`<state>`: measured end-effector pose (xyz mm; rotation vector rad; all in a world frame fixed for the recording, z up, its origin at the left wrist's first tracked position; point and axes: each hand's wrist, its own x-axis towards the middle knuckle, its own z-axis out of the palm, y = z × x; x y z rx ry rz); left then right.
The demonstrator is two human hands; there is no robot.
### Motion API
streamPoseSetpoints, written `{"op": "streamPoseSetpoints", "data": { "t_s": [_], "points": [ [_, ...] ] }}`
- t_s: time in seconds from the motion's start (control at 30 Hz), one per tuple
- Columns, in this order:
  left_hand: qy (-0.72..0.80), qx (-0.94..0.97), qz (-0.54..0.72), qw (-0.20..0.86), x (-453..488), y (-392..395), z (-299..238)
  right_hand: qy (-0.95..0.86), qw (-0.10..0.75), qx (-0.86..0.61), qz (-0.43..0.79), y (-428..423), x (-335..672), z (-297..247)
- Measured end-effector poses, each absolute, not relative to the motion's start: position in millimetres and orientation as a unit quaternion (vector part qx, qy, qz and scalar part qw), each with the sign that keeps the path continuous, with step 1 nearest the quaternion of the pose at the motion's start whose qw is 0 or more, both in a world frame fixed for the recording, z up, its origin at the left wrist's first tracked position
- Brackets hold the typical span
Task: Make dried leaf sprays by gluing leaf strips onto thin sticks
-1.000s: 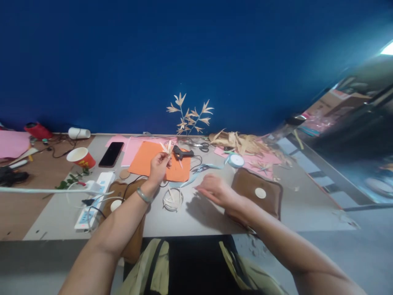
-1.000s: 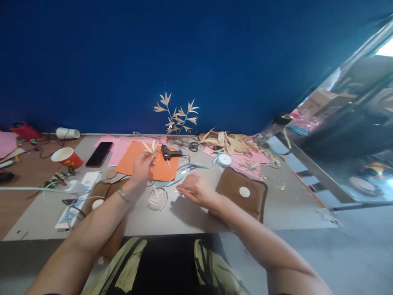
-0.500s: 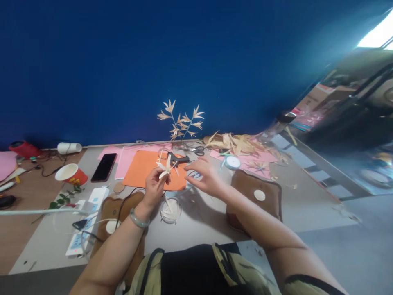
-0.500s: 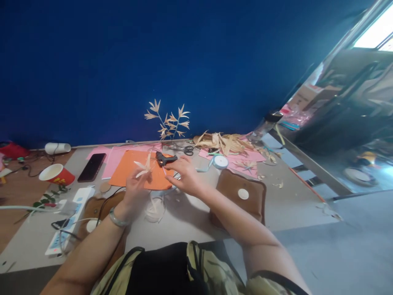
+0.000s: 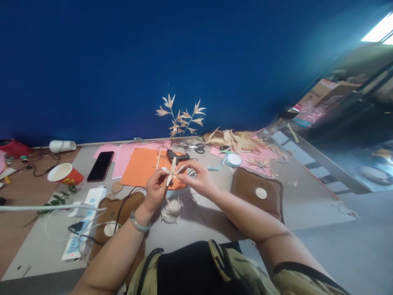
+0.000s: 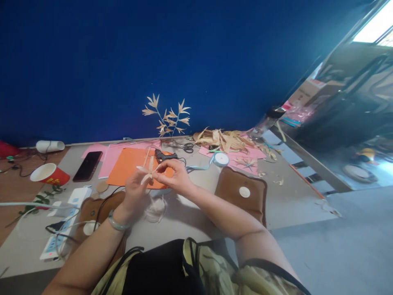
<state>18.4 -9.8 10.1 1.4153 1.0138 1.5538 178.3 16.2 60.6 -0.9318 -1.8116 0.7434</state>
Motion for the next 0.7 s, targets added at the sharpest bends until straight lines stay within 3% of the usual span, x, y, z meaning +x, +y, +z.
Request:
{"op": "streamPoseSetpoints", "data": {
  "t_s": [0.2,0.7],
  "points": [
    [0.4,0.552,0.62,0.389,19.6,-11.8,10.7,-0.703,0.471,-0.397,0.354,15.9,174.0,60.5],
    [0.432,0.4,0.601,0.541,18.6,1.3,-6.0,-0.707,0.436,-0.402,0.385,23.2,185.4,53.9]
  ]
}}
